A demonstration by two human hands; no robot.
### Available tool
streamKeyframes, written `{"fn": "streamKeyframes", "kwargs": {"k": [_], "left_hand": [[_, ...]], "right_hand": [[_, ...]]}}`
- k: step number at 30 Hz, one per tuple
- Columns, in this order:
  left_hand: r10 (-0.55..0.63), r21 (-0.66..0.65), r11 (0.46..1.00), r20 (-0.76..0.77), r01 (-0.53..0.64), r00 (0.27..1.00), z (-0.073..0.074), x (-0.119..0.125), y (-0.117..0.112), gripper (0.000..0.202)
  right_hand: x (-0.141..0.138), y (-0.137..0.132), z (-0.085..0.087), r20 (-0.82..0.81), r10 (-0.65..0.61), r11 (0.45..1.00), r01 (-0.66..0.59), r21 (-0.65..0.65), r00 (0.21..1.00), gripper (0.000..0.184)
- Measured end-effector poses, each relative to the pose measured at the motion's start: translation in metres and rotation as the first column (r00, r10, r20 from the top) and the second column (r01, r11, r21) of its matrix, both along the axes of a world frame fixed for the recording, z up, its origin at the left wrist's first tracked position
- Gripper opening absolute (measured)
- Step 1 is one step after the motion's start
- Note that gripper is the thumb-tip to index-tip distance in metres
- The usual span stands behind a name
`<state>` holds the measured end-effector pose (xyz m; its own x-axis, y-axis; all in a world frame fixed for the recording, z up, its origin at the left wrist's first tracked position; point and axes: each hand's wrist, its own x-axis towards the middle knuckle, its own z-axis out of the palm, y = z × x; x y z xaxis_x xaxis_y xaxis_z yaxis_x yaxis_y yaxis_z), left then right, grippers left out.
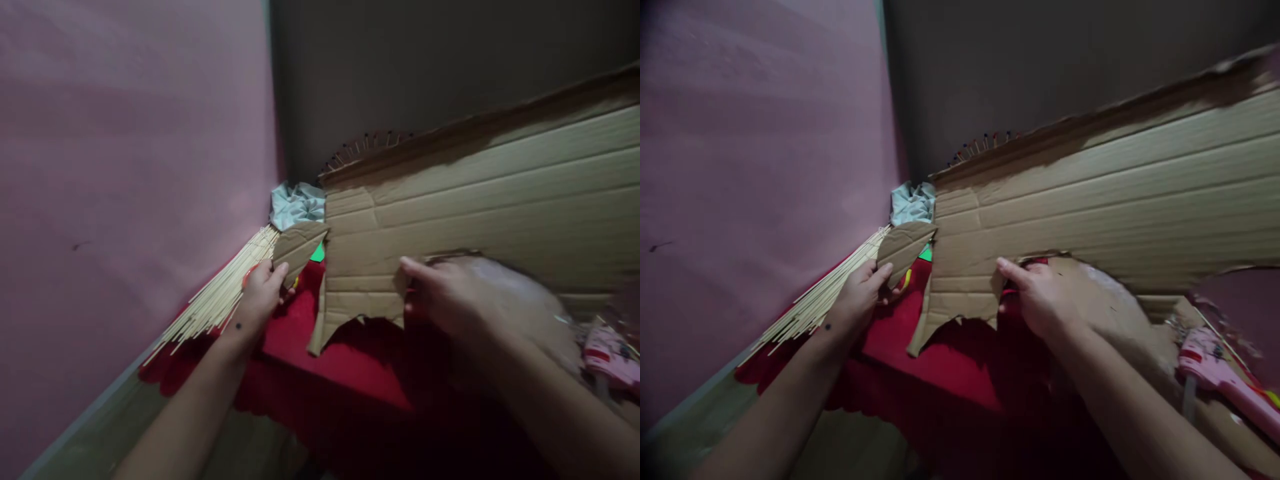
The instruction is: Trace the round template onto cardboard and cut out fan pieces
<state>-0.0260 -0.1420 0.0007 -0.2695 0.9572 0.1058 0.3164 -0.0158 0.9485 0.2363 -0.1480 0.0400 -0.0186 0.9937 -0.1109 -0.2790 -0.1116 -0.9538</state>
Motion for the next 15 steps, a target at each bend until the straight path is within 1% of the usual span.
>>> {"fn": "streamKeyframes", "kwargs": {"k": [2, 3, 4, 5, 8, 12, 15], "left_hand": [[-0.008, -0.026, 1.000, -0.002, 0.008, 1.000, 0.002, 0.000, 0.006, 0.020], [-0.018, -0.042, 0.999, -0.007, 0.018, 1.000, 0.003, 0.001, 0.008, 0.019], [-0.032, -0.058, 0.998, -0.010, 0.031, 0.999, 0.003, 0.002, 0.010, 0.017], [-0.049, -0.073, 0.996, -0.011, 0.048, 0.999, 0.004, 0.004, 0.011, 0.016], [-0.123, -0.113, 0.986, 0.006, 0.123, 0.992, 0.002, 0.011, 0.013, 0.014], [-0.228, -0.151, 0.960, 0.056, 0.234, 0.972, 0.001, 0.024, 0.019, 0.023], [-0.283, -0.151, 0.944, 0.091, 0.294, 0.955, 0.004, 0.033, 0.027, 0.029]], "right_hand": [[0.010, 0.004, 0.014, -0.022, -0.054, 0.997, 0.055, 0.061, 0.998, 0.020], [0.014, 0.005, 0.020, -0.028, -0.103, 0.990, 0.105, 0.095, 0.994, 0.019], [0.017, 0.004, 0.026, 0.013, -0.188, 0.973, 0.184, 0.139, 0.982, 0.023], [0.019, 0.002, 0.031, 0.020, -0.202, 0.969, 0.196, 0.151, 0.979, 0.026], [0.021, -0.004, 0.041, 0.027, -0.212, 0.965, 0.205, 0.163, 0.977, 0.024], [0.022, -0.003, 0.046, 0.021, -0.211, 0.962, 0.204, 0.181, 0.977, 0.025], [0.022, 0.000, 0.040, 0.049, -0.187, 0.967, 0.175, 0.188, 0.981, 0.023]]}}
